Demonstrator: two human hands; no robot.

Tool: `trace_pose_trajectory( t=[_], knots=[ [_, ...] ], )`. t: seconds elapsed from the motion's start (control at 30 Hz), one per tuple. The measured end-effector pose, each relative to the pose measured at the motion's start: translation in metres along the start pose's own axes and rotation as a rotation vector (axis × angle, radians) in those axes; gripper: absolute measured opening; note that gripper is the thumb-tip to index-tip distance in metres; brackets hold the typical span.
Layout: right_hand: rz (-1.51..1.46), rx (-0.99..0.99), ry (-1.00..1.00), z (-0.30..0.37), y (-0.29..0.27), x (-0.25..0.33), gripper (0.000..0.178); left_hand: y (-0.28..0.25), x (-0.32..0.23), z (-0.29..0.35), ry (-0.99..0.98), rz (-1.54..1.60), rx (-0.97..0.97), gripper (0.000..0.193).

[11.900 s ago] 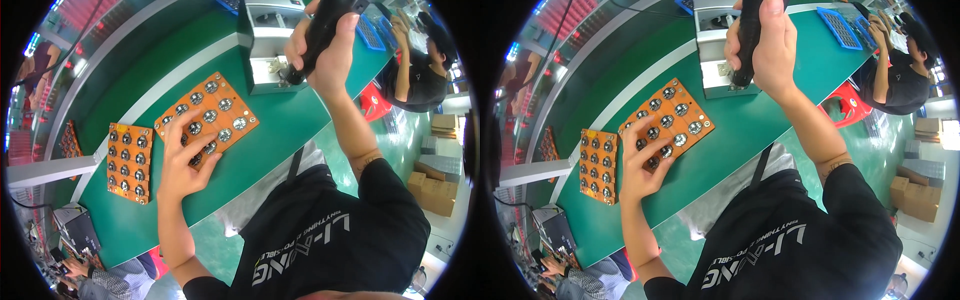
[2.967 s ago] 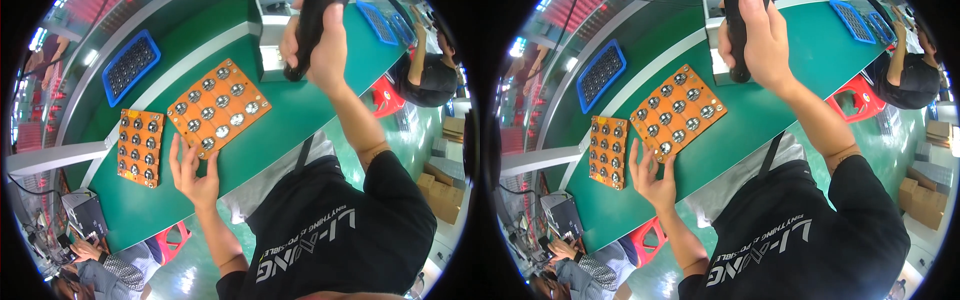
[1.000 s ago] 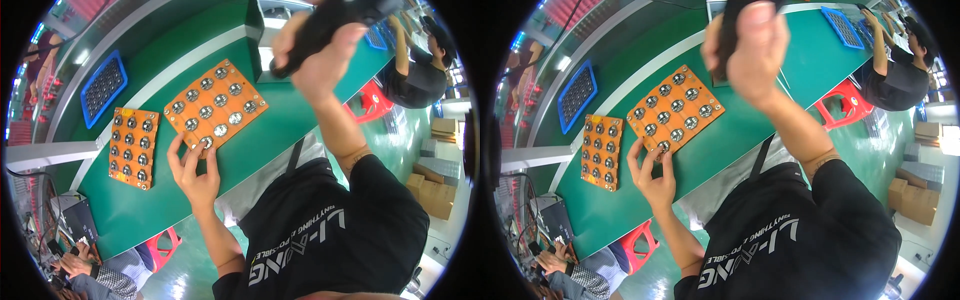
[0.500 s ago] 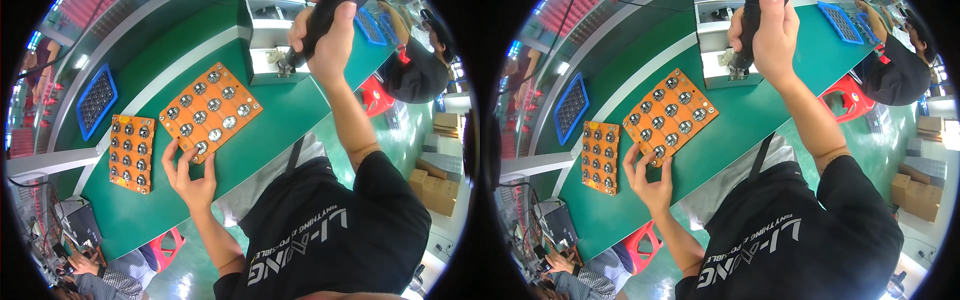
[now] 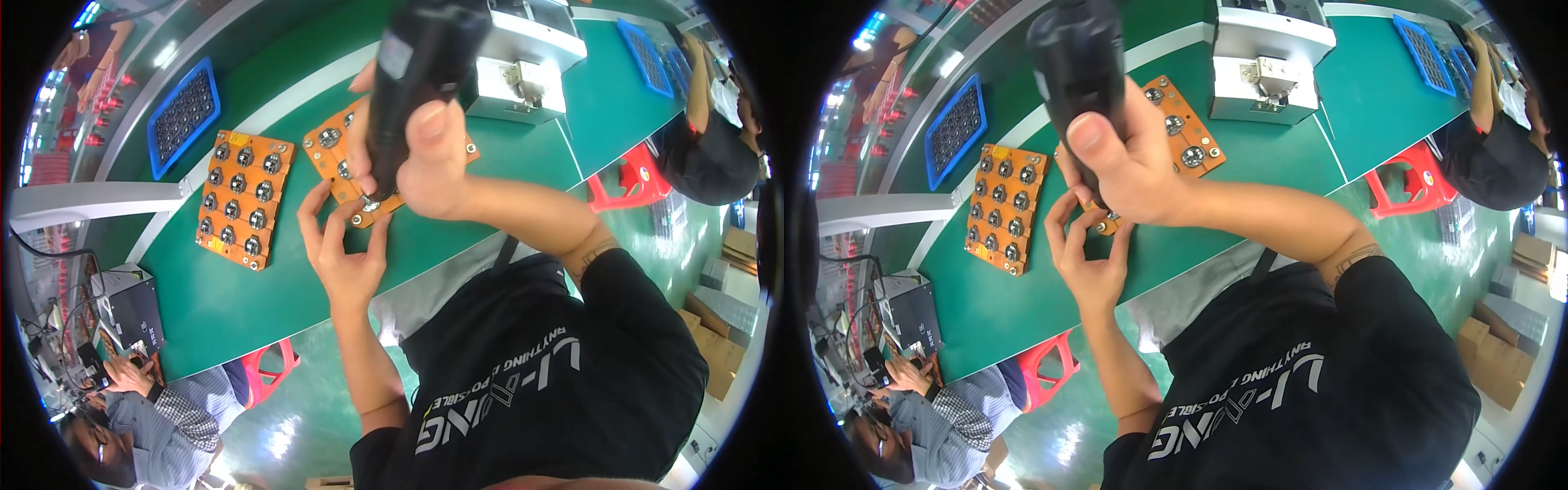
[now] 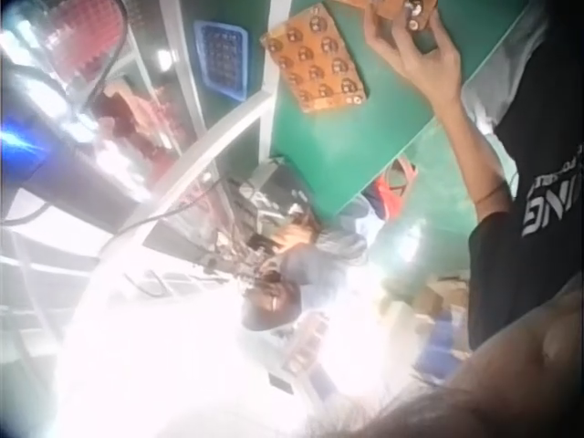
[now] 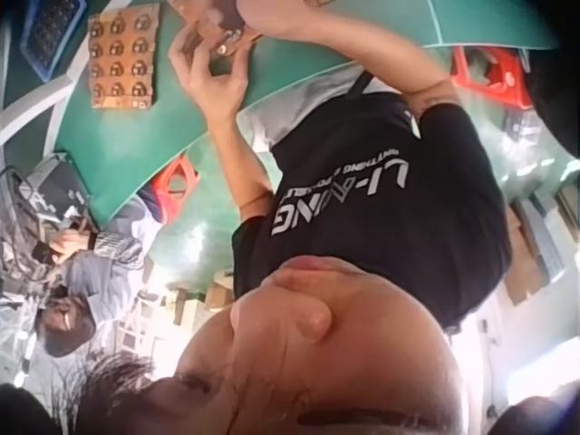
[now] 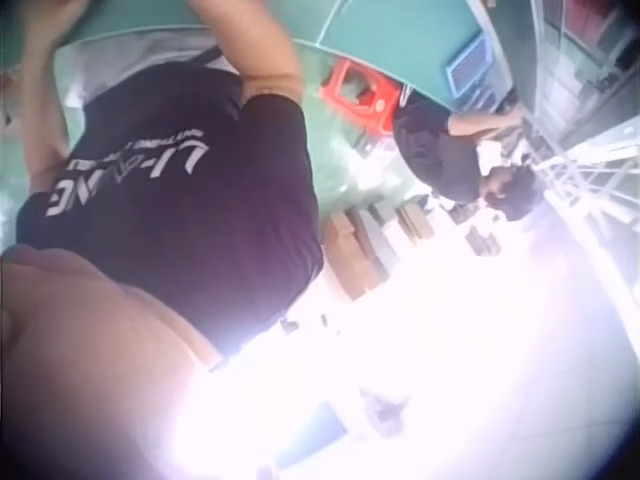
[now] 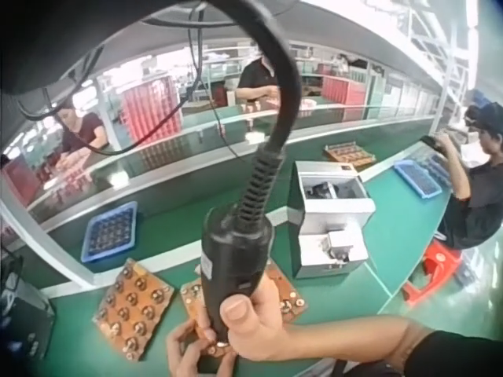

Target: The person secures electronic components onto printed circuit boards by driving screws into them with an electric screwdriver.

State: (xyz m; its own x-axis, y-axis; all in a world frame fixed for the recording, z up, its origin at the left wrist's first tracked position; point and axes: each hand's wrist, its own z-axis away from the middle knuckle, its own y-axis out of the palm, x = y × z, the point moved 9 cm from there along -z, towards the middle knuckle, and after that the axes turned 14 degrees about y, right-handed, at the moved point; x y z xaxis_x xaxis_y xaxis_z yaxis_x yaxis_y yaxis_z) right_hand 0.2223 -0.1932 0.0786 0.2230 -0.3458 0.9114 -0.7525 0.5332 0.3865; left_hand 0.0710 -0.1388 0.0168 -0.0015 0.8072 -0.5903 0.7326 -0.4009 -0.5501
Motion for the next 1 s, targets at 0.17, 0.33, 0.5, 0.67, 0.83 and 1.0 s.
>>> trace_pose_trajectory(
  t=[0.17,0.33,0.5,0.67,0.83,1.0],
  knots=[
    [-0.026,0.029,0.037,-0.002,0.012,-0.018,0.085,-0.001,0.003,0.002,-0.002,-0.010,-0.005,0.038],
    [-0.021,0.081,0.027,-0.002,0.014,-0.026,0.083,-0.002,0.004,0.003,-0.026,0.001,-0.009,0.039],
    [-0.072,0.195,0.041,-0.004,0.026,-0.031,0.068,-0.001,0.001,0.001,0.019,0.005,-0.006,0.039],
    [-0.082,0.290,0.172,-0.004,0.041,-0.047,0.064,-0.003,-0.006,0.000,0.038,0.006,-0.046,0.044],
    [0.074,0.231,-0.078,-0.009,0.037,-0.034,0.063,-0.002,-0.012,-0.003,0.082,-0.066,0.033,0.054],
    [-0.236,0.076,-0.035,-0.002,0.004,-0.025,0.060,0.005,-0.029,-0.044,0.087,-0.177,0.245,0.081]
  ],
)
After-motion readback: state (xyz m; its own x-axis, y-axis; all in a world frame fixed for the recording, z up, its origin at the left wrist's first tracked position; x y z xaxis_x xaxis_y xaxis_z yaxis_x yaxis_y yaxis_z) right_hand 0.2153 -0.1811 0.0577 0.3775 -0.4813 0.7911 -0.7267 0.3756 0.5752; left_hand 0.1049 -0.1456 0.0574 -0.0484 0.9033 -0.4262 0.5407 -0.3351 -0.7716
